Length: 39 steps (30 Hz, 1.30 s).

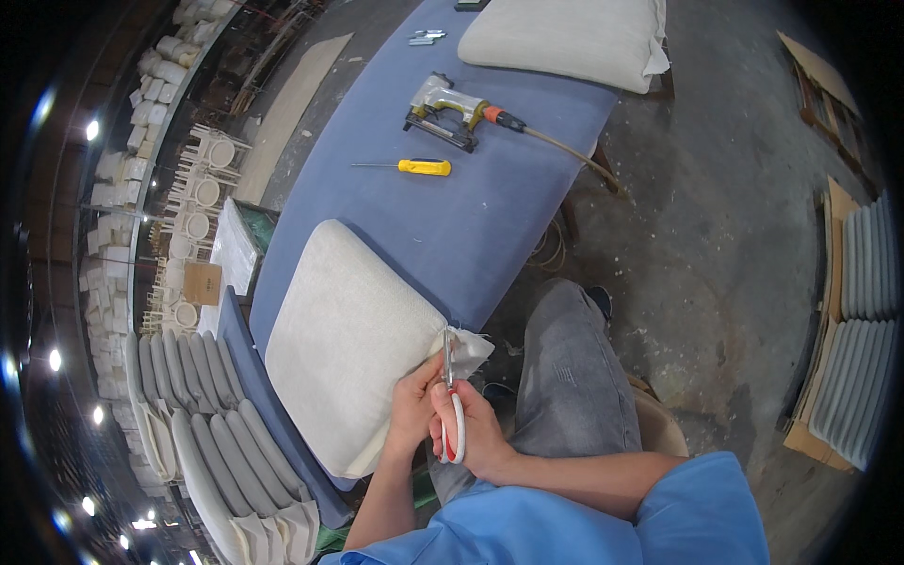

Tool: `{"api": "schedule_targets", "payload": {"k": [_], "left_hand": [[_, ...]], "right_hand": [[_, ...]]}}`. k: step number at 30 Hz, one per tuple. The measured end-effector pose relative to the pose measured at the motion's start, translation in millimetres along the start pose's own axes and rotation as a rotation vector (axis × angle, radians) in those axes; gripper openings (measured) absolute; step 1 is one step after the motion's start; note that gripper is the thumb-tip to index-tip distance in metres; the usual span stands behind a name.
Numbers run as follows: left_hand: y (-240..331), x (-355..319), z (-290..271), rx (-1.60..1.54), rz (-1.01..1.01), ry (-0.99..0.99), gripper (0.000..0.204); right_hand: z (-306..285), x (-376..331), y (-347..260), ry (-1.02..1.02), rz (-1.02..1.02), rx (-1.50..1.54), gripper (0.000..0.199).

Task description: The person trims excess fabric from a white cushion cover using scissors, then folds and secures the edges with a staple gun. The person handles the cushion cover and uses tools to finish the edges.

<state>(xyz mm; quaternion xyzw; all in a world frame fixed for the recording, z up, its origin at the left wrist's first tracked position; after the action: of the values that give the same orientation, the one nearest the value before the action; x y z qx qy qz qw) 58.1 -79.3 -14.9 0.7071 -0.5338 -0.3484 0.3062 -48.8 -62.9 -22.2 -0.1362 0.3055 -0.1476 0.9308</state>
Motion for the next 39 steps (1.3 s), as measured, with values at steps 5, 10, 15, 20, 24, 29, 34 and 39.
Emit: {"api": "schedule_targets", "payload": {"k": [5, 10, 15, 20, 24, 29, 34, 39], "left_hand": [[-1, 1, 2, -0.095, 0.003, -0.002, 0.056], [-6, 0, 2, -0.086, 0.038, -0.006, 0.056], [-3, 0, 3, -0.073, 0.024, -0.005, 0.052], [-8, 0, 0, -0.065, 0.000, 0.007, 0.049], [-3, 1, 0, -0.021, 0.017, 0.024, 0.043], [8, 2, -5, 0.029, 0.107, 0.094, 0.038], [13, 5, -3, 0.091, 0.057, 0.048, 0.037], [12, 2, -5, 0.093, 0.111, 0.104, 0.038]], "right_hand": [[2, -1, -6, 0.029, -0.045, -0.010, 0.043], [3, -1, -6, 0.015, -0.034, -0.050, 0.038], [0, -1, -5, 0.002, -0.015, -0.063, 0.036], [1, 1, -3, 0.012, -0.015, 0.011, 0.039], [-1, 0, -5, 0.013, -0.018, -0.034, 0.039], [-9, -8, -14, 0.016, -0.037, -0.038, 0.039], [-21, -5, -19, 0.046, -0.040, -0.055, 0.043], [-14, -11, -12, -0.034, -0.012, -0.104, 0.043]]}}
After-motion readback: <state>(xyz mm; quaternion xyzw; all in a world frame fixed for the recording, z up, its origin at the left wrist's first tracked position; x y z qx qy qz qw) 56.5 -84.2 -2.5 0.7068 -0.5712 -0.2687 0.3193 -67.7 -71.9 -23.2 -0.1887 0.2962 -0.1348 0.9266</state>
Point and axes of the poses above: each hand's wrist, its own x-axis towards the middle knuckle, its own z-axis out of the palm, y = z × x, the point moved 10 cm from there along x, towards the middle knuckle, and after that the axes turned 11 degrees about z, right-handed, at the moved point
